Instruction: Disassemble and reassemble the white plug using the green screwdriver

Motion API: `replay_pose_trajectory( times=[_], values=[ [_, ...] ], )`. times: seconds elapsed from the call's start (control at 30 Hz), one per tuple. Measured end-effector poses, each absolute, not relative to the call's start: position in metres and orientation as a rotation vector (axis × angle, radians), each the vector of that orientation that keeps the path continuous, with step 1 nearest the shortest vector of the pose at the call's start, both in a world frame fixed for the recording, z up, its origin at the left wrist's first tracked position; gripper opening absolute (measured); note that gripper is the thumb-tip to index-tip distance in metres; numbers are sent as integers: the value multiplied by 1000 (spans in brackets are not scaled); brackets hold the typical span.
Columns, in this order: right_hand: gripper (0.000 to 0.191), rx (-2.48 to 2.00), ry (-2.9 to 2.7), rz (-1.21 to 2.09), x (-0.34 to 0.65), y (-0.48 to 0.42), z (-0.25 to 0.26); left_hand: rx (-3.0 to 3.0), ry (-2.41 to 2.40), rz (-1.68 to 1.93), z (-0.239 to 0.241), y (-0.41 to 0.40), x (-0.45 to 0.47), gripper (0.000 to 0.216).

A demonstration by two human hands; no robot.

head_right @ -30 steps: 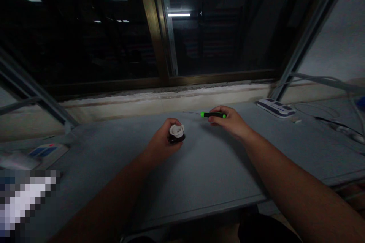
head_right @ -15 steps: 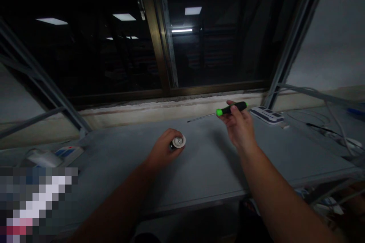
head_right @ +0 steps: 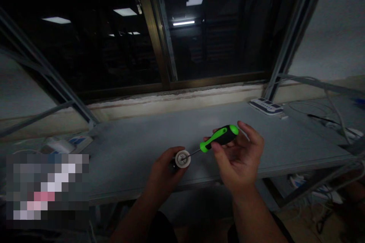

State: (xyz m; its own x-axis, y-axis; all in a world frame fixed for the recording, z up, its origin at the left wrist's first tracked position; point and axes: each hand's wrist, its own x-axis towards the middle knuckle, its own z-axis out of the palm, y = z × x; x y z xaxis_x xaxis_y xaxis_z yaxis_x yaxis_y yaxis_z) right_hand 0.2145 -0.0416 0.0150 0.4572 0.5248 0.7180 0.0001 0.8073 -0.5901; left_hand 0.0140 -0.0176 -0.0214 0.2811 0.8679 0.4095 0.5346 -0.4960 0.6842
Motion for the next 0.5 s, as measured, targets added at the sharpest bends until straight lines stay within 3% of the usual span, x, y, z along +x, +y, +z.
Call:
replay_pose_trajectory(
  times=[0.5],
  values=[
    [67, -581, -1206, 279, 207, -35, 6, 2188, 1203, 1131, -33, -22, 17, 45]
  ],
)
